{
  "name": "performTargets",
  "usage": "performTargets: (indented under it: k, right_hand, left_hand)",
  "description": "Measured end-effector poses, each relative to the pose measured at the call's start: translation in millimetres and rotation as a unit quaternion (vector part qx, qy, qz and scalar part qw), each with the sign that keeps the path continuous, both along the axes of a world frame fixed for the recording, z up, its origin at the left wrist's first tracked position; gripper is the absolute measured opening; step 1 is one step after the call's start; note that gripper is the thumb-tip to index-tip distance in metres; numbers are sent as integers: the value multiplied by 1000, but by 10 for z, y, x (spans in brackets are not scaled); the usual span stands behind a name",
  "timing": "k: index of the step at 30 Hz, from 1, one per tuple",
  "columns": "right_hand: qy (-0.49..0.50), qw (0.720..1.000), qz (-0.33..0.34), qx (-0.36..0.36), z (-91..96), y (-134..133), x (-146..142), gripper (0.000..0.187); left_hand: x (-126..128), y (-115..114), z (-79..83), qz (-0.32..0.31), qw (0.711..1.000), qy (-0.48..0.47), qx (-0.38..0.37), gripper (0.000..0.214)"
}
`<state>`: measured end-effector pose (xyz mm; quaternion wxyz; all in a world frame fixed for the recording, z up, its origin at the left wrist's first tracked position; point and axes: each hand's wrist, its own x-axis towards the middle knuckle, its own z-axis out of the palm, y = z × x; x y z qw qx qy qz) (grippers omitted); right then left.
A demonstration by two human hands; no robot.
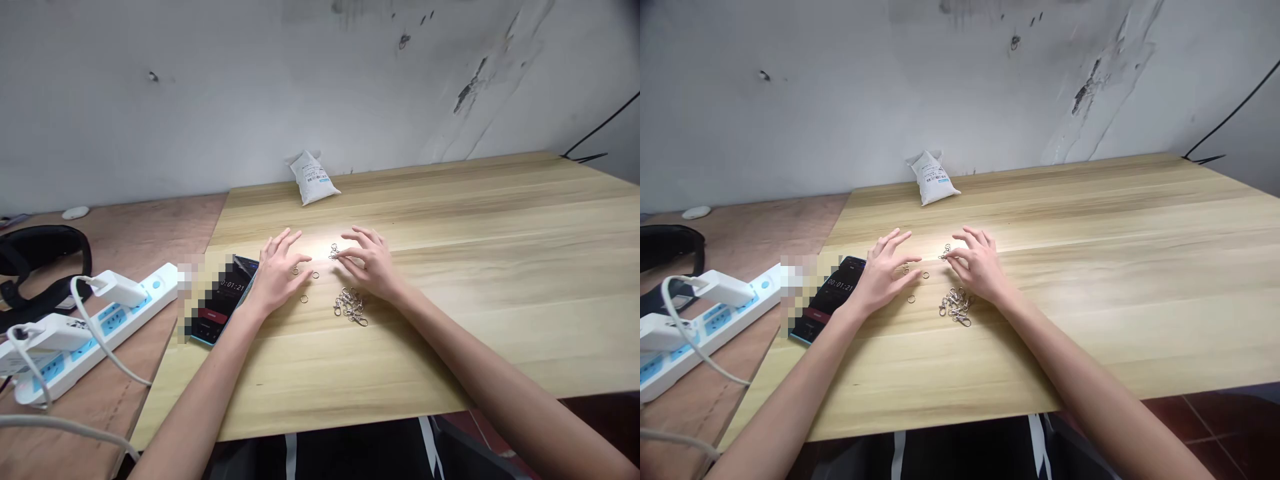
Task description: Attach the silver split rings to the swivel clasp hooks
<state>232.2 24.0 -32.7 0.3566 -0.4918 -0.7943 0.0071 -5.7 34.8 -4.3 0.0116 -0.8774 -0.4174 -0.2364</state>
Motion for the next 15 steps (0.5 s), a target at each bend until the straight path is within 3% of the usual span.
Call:
performTargets:
  k: [3,6,11,15]
  right_hand:
    - [-50,998,-24,-1,-63,78,75,16]
    - [-57,998,-20,6,10,59,119,20]
    - [-75,985,145,-56,321,-163,89,13]
    - [-103,968,214,-82,386,-291,-6,16]
  left_hand:
    - [-31,25,-30,-25,999,18,-33,18]
    - [14,7,-56,-47,998,32,-37,13]
    - [95,-32,-34,-48,998,41,-12,11]
    - [142,-50,28,-51,998,26,-21,14]
